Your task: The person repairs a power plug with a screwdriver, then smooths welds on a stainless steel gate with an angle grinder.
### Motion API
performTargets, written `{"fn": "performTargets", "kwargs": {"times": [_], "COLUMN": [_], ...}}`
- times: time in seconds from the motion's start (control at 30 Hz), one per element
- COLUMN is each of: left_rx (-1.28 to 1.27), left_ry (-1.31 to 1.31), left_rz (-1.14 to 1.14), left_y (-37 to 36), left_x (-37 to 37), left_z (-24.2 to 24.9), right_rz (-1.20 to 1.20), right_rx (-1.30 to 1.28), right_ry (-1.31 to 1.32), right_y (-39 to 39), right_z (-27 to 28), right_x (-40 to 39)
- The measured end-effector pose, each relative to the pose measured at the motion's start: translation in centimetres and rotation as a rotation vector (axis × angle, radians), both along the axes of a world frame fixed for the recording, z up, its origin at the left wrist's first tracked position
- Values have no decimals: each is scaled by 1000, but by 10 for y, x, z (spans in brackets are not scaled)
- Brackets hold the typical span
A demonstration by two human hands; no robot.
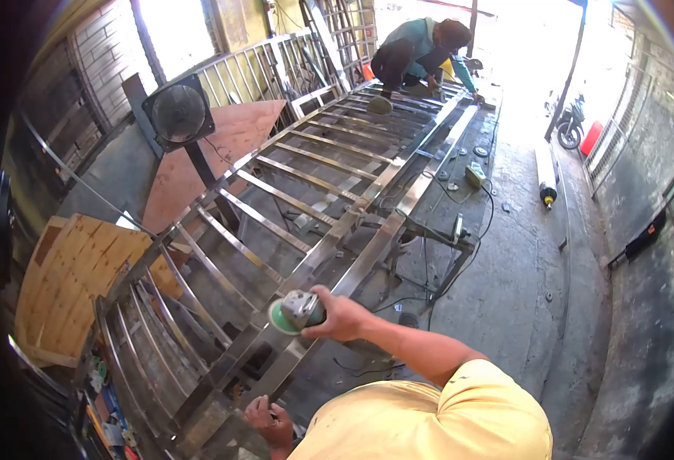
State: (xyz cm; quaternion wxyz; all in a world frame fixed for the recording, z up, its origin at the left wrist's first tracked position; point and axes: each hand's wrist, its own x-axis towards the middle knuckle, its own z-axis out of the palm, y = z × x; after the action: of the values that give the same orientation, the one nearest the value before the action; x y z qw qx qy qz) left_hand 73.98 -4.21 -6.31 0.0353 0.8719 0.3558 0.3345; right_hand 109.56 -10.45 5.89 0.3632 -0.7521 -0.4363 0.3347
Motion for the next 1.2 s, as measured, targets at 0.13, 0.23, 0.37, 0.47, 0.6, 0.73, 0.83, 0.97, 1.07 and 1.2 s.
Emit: {"fn": "performTargets", "kwargs": {"times": [0.13,0.23,0.37,0.47,0.6,0.73,0.83,0.97,1.07,1.2], "left_rx": [-33,-55,-113,-42,16,-12,-23,-41,-71,-112], "left_ry": [-72,-54,-16,59,166,230,299,403,427,420], "left_rz": [46,224,580,665,648,639,647,678,673,674], "left_y": [3,7,26,27,30,31,32,29,31,31], "left_x": [107,195,260,268,268,270,275,276,270,270], "left_z": [-10,-15,-20,-26,-28,-27,-22,-23,-28,-28], "right_rz": [-23,-3,30,91,42,-143,-345,-527,-409,12], "right_rx": [-26,-68,-191,-250,-255,-229,-244,-257,-244,-245], "right_ry": [-84,-75,-106,-101,-69,-96,-103,-158,-71,-1], "right_y": [12,26,44,58,61,56,44,34,37,62], "right_z": [-1,-15,-31,-43,-63,-91,-67,-73,-80,-77], "right_x": [127,223,309,358,418,514,581,639,605,503]}}
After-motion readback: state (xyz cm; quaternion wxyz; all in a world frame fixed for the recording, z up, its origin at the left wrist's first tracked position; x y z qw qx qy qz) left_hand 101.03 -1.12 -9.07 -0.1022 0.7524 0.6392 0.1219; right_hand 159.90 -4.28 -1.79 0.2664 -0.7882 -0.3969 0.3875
